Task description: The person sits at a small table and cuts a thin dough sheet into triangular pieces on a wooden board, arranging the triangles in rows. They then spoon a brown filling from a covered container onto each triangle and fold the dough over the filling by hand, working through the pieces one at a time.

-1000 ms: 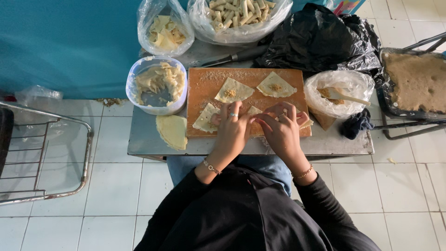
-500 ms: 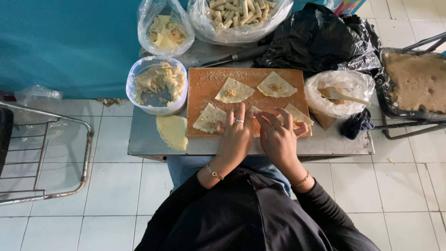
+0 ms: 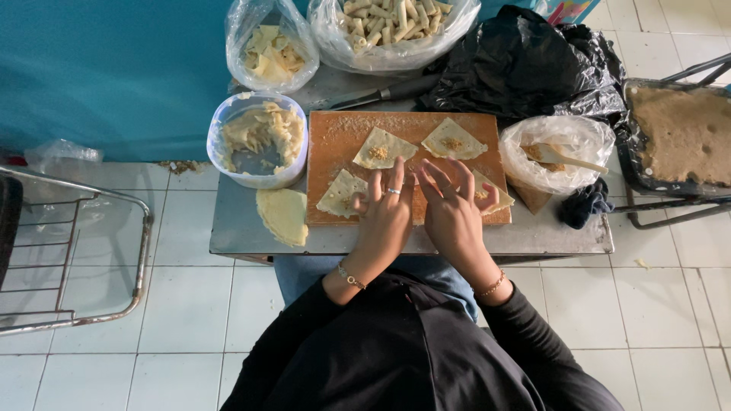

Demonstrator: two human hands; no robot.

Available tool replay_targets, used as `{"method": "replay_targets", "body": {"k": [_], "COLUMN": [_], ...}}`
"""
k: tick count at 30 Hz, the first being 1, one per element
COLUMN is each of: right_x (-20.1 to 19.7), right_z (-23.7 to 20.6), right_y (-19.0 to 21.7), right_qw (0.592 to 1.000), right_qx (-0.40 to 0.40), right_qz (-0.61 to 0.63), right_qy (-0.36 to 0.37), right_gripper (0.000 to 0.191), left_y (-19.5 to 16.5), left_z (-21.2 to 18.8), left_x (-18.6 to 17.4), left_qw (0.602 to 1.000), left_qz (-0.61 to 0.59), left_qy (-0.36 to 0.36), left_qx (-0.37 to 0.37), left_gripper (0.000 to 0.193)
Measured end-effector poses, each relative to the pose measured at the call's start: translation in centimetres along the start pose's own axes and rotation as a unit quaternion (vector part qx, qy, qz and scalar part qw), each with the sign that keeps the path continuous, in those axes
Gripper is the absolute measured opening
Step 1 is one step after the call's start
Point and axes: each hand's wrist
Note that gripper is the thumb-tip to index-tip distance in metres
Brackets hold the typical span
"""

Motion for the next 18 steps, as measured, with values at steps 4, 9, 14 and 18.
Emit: {"method": "replay_targets", "body": {"k": [4, 9, 14, 18], "right_x": [-0.1, 0.9, 1.4, 1.2], "right_z": [-0.5, 0.2, 0.9, 1.0], "right_y": [0.3, 0.0, -0.2, -0.4], "right_qw": [1.000, 1.000, 1.000, 1.000], "right_qx": [-0.008, -0.001, -0.004, 0.000], "right_qz": [0.022, -0.011, -0.005, -0.014], "right_qy": [-0.006, 0.004, 0.025, 0.017], "right_gripper": [0.050, 0.048, 0.049, 0.055], "left_y": [0.1, 0.4, 0.1, 0.1], "left_z": [0.5, 0.5, -0.3, 0.5], "left_x": [0.1, 0.1, 0.3, 0.6], "left_qw": [1.000, 0.999, 0.997, 0.998], "left_qz": [-0.002, -0.034, -0.062, -0.032], "left_qy": [-0.030, -0.025, -0.017, 0.041], "left_qx": [0.001, -0.012, -0.031, -0.042], "left_gripper": [0.051, 0.054, 0.064, 0.065]}}
Point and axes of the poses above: each hand's wrist, its own z-axis towards the middle knuckle, its own x-axis out of the palm, y = z × x, and after that the axes turned 8 degrees about -x, right-handed
